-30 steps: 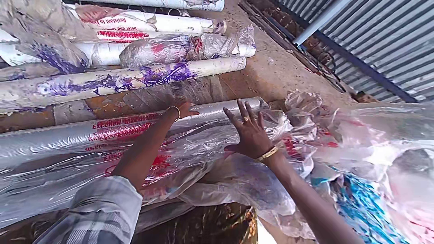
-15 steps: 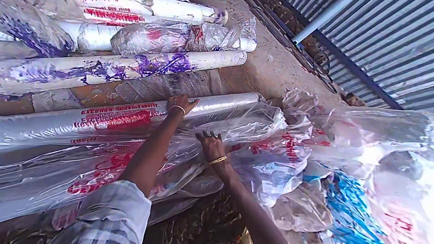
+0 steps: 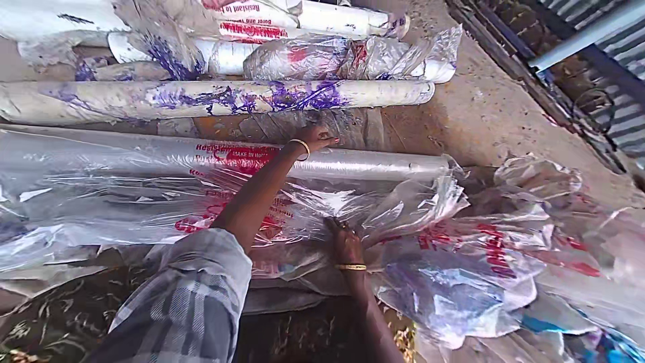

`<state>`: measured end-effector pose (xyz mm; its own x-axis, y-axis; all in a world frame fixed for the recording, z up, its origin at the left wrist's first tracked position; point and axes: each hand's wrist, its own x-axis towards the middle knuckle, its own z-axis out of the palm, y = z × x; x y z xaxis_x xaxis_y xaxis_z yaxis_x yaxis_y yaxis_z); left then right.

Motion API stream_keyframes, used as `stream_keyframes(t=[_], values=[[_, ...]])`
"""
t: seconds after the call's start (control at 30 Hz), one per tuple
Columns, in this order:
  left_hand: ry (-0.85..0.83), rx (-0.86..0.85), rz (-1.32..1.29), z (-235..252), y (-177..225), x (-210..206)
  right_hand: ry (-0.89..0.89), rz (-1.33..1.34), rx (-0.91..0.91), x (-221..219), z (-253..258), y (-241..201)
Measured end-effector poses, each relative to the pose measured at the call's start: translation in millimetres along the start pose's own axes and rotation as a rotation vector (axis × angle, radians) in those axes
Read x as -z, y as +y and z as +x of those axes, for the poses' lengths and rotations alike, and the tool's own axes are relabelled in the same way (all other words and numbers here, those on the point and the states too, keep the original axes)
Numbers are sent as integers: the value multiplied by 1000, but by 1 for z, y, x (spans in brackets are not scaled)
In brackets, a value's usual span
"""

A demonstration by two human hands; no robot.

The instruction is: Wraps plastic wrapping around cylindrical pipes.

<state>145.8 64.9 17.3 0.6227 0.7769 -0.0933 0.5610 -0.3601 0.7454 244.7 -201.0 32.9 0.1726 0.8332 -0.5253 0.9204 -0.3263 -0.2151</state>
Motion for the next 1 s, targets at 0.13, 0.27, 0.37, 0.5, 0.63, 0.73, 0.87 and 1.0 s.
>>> stream_keyframes(t=[0.13,0.27,0.37,0.5,0.63,0.73,0.87,1.0], values=[[-36,-140,142,-117,-19,58,-49,-41,-15,7,1,4],[-114,-15,385,-246,-72,91,65,73,79,5,-3,9],[-118,130,406,-294,-94,83,118,103,146,9,-8,13],[-32,160,423,-302,-84,53,252,130,310,42,-43,18],[-95,302,343,-308,-62,51,636,165,562,98,-96,-22],[-122,363,334,-309,-57,53,251,453,625,89,-87,-107],[-176,385,317,-314,-44,58,-234,103,430,12,3,-195],[-188,437,300,-310,-44,60,-170,-176,290,-24,26,-224]])
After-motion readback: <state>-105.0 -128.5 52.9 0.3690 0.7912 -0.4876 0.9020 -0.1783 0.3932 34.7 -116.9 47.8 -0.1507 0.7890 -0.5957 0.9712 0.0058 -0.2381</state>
